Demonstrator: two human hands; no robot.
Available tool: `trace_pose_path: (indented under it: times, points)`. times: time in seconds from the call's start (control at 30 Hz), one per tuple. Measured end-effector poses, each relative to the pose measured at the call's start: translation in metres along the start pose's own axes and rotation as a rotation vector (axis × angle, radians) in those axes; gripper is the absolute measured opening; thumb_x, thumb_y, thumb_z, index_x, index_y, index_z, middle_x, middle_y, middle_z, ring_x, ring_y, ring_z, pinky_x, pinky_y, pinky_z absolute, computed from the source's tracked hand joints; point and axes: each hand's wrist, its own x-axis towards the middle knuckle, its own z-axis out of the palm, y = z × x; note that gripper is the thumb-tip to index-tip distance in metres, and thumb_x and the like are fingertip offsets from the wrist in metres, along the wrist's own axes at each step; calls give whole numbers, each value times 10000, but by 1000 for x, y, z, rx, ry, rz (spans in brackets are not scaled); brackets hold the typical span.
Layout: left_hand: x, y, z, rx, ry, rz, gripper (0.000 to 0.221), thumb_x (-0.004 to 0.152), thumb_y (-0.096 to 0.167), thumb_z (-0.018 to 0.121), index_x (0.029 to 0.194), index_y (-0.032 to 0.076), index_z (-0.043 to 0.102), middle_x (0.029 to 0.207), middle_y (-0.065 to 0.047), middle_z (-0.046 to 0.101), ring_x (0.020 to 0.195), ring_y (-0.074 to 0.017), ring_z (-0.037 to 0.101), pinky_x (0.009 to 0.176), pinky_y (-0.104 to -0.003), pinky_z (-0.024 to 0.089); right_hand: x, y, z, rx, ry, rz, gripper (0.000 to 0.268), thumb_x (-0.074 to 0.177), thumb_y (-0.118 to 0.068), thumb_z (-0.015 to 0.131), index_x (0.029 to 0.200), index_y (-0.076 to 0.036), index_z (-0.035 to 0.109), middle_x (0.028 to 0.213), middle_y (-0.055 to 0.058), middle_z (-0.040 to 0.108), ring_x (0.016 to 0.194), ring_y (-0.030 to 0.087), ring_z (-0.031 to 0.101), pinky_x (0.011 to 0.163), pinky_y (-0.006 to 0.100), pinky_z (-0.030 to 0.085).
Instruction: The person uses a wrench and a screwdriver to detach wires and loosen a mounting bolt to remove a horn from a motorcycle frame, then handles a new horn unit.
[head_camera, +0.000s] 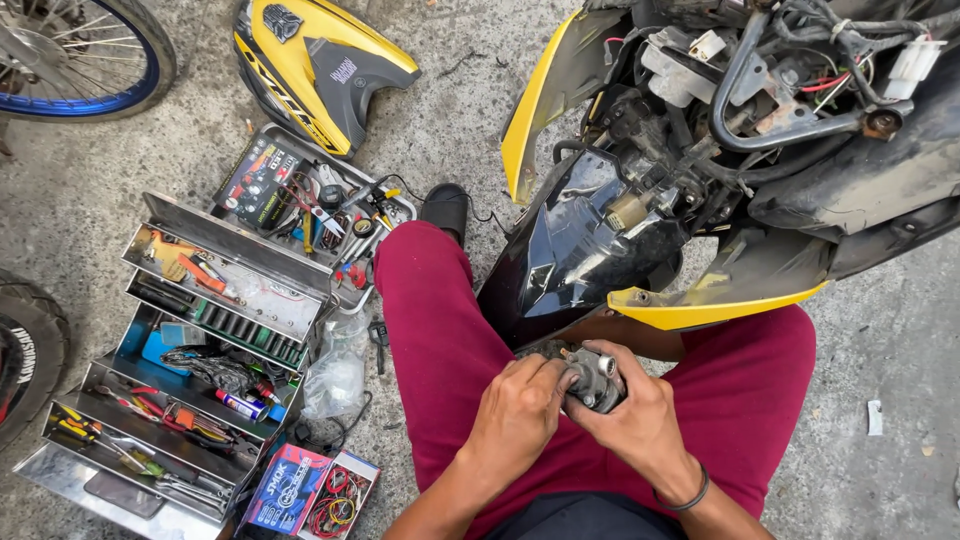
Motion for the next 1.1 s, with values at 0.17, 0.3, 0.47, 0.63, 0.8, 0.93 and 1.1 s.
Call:
trace_pose_path:
  times: [0.17,0.3,0.47,0.63,0.8,0.93,1.1]
  points:
    - [5,-1,-10,-160,-55,-10,187,1085,76,715,1217,-49,762,1010,-163,713,829,-406,702,763,-527,594,3,-1,-3,64,-69,81,727,648,-200,949,1344,-195,739,938,-71,842,684,74,744,732,250,646]
    - [9,0,-23,-304,-79,12,207,1068,-24,683,1261,-33,758,1069,-178,685,903,-372,706,773,-472,599,10,-6,-9,130,-130,168,729,622,-230,1011,1312,-205,777,1003,-79,879,747,64,750,759,255,647]
    - [5,4,-21,-161,-48,125,457,860,-216,644,1259,-22,756,1264,-181,770,1085,-376,738,948,-499,570,7,-1,-12,123,-147,90,730,642,-260,1012,1319,-184,751,1133,-58,868,906,101,823,862,275,657]
    - [11,-4,-23,-382,-48,110,224,1000,-105,763,1214,-41,776,1167,-207,774,1027,-357,785,889,-436,637,8,-6,-23,110,-167,115,744,629,-286,1025,1316,-207,751,1016,-72,868,731,87,765,753,262,649]
    - [7,0,-18,-343,-78,80,286,1042,-87,710,1318,-28,750,1176,-210,744,1034,-372,769,908,-442,647,4,-5,-21,73,-114,30,768,659,-251,994,1371,-188,712,854,-41,817,652,93,741,685,271,629]
    - [7,11,-12,-164,-28,37,198,1072,12,712,1253,-63,738,1130,-196,762,965,-385,761,878,-485,644,1,-9,-15,35,25,-150,692,731,-166,932,1373,-78,690,1138,26,815,876,155,810,843,289,662]
    - [10,13,-10,-54,-11,-9,164,1097,65,685,1193,-54,746,1063,-177,756,914,-372,739,834,-509,611,2,-6,-13,48,50,-163,717,724,-136,921,1395,-50,682,1264,81,813,1060,220,833,933,315,654]
